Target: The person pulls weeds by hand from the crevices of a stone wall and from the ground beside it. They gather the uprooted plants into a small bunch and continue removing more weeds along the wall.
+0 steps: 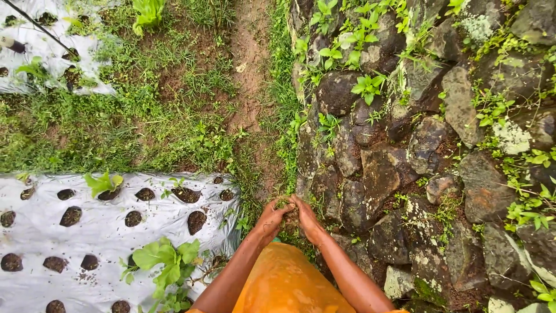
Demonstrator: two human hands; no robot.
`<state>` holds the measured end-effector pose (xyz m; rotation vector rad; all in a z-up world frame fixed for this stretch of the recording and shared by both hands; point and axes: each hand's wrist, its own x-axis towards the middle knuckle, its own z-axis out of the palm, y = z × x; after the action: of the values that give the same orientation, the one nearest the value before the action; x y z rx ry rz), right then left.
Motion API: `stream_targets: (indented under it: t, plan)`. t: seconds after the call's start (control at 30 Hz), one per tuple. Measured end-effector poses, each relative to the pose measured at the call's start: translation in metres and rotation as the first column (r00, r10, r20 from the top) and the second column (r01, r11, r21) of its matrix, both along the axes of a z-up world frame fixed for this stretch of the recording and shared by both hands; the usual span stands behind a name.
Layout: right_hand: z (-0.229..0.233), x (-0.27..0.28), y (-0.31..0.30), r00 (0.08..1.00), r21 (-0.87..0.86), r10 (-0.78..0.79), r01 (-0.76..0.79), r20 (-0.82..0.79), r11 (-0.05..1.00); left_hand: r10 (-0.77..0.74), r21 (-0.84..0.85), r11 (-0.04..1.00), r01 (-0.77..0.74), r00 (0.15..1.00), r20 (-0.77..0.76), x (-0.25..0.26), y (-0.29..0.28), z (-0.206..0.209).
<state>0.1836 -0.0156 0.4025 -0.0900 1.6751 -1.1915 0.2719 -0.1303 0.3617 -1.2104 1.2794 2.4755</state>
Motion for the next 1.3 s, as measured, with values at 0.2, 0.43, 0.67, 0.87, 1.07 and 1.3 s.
stream_targets:
  t: [0.2, 0.43, 0.67, 0.87, 1.07, 1.3]
  plan:
    - [0.052, 0.006, -0.005, 0.953, 0.084, -0.248, 0.236, 0.175, 0.968, 0.073, 0.084, 0.994, -0.072, 0.997, -0.01, 0.004, 0.013, 0.007]
    - [0.005, 0.007, 0.013, 0.967, -0.144, -0.255, 0.255, 0.021, 0.956, 0.155, -0.077, 0.984, -0.159, 0.986, -0.058, 0.003, 0.025, 0.019]
    - [-0.038, 0.013, 0.025, 0.938, -0.252, -0.337, 0.347, 0.087, 0.903, 0.026, -0.291, 0.956, -0.046, 0.997, -0.072, 0.013, 0.04, 0.092]
    - [-0.025, 0.022, 0.027, 0.942, -0.222, -0.326, 0.335, 0.08, 0.916, 0.064, -0.21, 0.976, -0.063, 0.998, -0.005, 0.024, 0.042, 0.048]
    - [-0.064, 0.019, 0.036, 0.95, -0.201, -0.306, 0.311, 0.056, 0.929, -0.036, -0.202, 0.979, 0.023, 0.997, -0.062, 0.033, 0.038, 0.008]
    - [-0.055, 0.022, 0.034, 0.953, -0.196, -0.303, 0.296, -0.007, 0.935, -0.035, -0.202, 0.979, 0.036, 0.999, 0.006, 0.034, 0.039, 0.008]
